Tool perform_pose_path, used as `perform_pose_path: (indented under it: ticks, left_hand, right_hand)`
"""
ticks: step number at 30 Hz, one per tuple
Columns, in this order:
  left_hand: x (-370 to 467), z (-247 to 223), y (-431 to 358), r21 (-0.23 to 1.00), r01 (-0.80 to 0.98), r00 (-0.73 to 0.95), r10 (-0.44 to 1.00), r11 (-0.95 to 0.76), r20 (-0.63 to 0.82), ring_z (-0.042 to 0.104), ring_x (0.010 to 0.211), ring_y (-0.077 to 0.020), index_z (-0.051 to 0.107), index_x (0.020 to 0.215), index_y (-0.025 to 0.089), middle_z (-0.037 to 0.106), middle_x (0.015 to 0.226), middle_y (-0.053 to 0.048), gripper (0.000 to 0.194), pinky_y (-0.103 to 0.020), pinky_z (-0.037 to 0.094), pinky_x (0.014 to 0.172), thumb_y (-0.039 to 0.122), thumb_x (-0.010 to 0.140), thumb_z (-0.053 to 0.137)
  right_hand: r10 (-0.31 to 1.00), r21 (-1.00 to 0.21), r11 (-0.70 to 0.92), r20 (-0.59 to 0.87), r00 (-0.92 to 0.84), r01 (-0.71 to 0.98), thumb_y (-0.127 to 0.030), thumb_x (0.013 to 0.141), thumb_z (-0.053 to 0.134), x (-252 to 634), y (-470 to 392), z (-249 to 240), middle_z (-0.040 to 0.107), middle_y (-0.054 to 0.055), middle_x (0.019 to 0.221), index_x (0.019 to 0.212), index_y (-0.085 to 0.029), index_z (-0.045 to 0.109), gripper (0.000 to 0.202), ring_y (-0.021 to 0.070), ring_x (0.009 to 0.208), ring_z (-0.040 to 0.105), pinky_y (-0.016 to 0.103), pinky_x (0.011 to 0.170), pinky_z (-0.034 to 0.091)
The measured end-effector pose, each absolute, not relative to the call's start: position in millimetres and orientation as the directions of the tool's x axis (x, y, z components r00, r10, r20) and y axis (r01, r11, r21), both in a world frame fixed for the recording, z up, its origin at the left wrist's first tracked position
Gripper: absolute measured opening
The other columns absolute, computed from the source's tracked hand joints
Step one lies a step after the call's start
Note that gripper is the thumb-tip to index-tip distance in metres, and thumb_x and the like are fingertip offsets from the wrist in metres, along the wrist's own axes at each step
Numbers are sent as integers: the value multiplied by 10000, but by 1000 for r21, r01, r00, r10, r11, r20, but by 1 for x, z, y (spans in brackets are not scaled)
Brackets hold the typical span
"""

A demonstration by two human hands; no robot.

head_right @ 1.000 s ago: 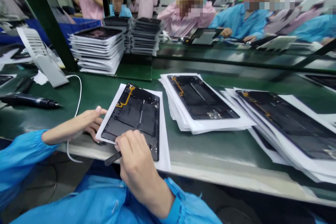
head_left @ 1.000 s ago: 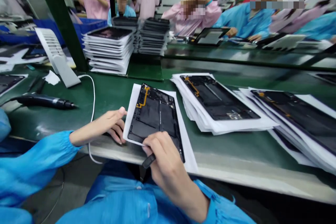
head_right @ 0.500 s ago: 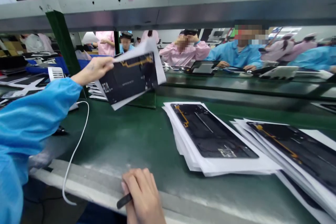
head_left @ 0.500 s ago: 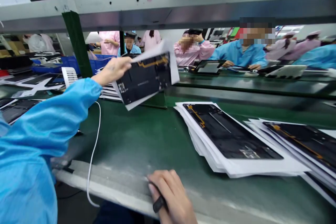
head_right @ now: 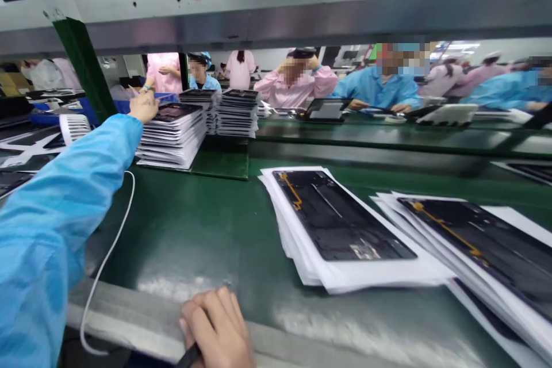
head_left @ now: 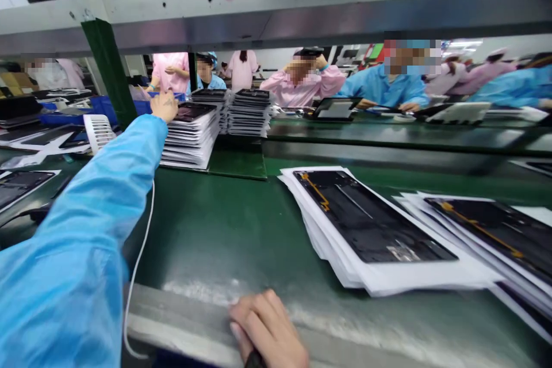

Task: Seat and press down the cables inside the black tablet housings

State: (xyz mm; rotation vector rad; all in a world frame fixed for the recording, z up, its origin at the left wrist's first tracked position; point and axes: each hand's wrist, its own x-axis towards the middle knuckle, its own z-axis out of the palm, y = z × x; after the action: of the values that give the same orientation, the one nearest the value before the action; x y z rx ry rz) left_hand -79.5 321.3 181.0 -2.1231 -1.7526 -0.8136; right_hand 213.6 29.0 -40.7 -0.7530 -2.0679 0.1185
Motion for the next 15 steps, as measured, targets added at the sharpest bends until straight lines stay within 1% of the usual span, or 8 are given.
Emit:
perform_pose_path:
  ticks: [2,3,5,7,8,9,11,15]
  left_hand:
    - [-56,161,301,95,959,174,819,-267,548,471,1358,-349,503,1396,94,525,1435,-174,418,-599,347,1140,292,1030,469]
    - [-44,150,287,51,944,253,814,-327,523,410,1410,-371,492,1408,66,514,1455,-184,424,-608,280,1172,249,1033,410]
    - [-22,125,252,-25,865,459,769,-501,445,332,1481,-329,558,1365,131,550,1453,-107,394,-533,214,1228,244,1033,378]
    - [-7,99,215,-264,714,694,607,-648,387,346,1484,-337,576,1347,139,561,1449,-123,404,-559,250,1213,213,1037,329]
    - [-3,86,197,-317,652,751,531,-688,393,398,1459,-332,603,1315,146,589,1419,-128,396,-550,298,1194,196,1035,328]
    - [1,74,180,-348,603,782,446,-718,435,462,1418,-335,639,1262,152,633,1363,-132,376,-539,355,1163,182,1023,350]
    - [7,54,152,-364,519,824,338,-773,455,524,1371,-328,649,1257,178,661,1333,-126,355,-518,412,1133,155,988,419]
    - [14,32,118,-357,429,847,233,-829,477,589,1308,-318,627,1314,216,685,1306,-112,418,-510,464,1097,109,948,455]
  right_hand:
    - [574,-429,812,707,-413,396,-35,909,509,231,26,-27,697,59,916,1080,-182,600,243,182,793,622,335,742,502]
    - [586,-433,803,699,-410,409,-16,906,492,243,28,-19,705,64,963,1152,-173,594,310,183,827,626,344,775,499]
    - [576,-336,785,705,-414,521,41,870,431,279,39,-3,715,77,1049,1260,-173,586,471,199,910,626,355,792,486]
    - [594,-204,694,705,-388,691,71,829,407,322,58,11,711,102,1081,1276,-156,607,539,223,934,598,385,809,478]
    - [627,-151,618,687,-367,772,67,812,414,345,70,16,707,125,1094,1240,-139,638,525,242,929,572,412,811,473]
    - [658,-100,569,650,-380,816,63,798,412,366,80,20,708,137,1087,1191,-132,671,509,255,920,553,430,798,466]
    - [715,-54,575,518,-470,816,65,770,418,398,98,26,722,120,1034,1111,-147,711,497,248,886,540,413,762,469]
    - [701,-22,645,416,-580,764,77,739,418,421,112,28,709,84,1005,1060,-175,715,505,213,883,547,349,759,490]
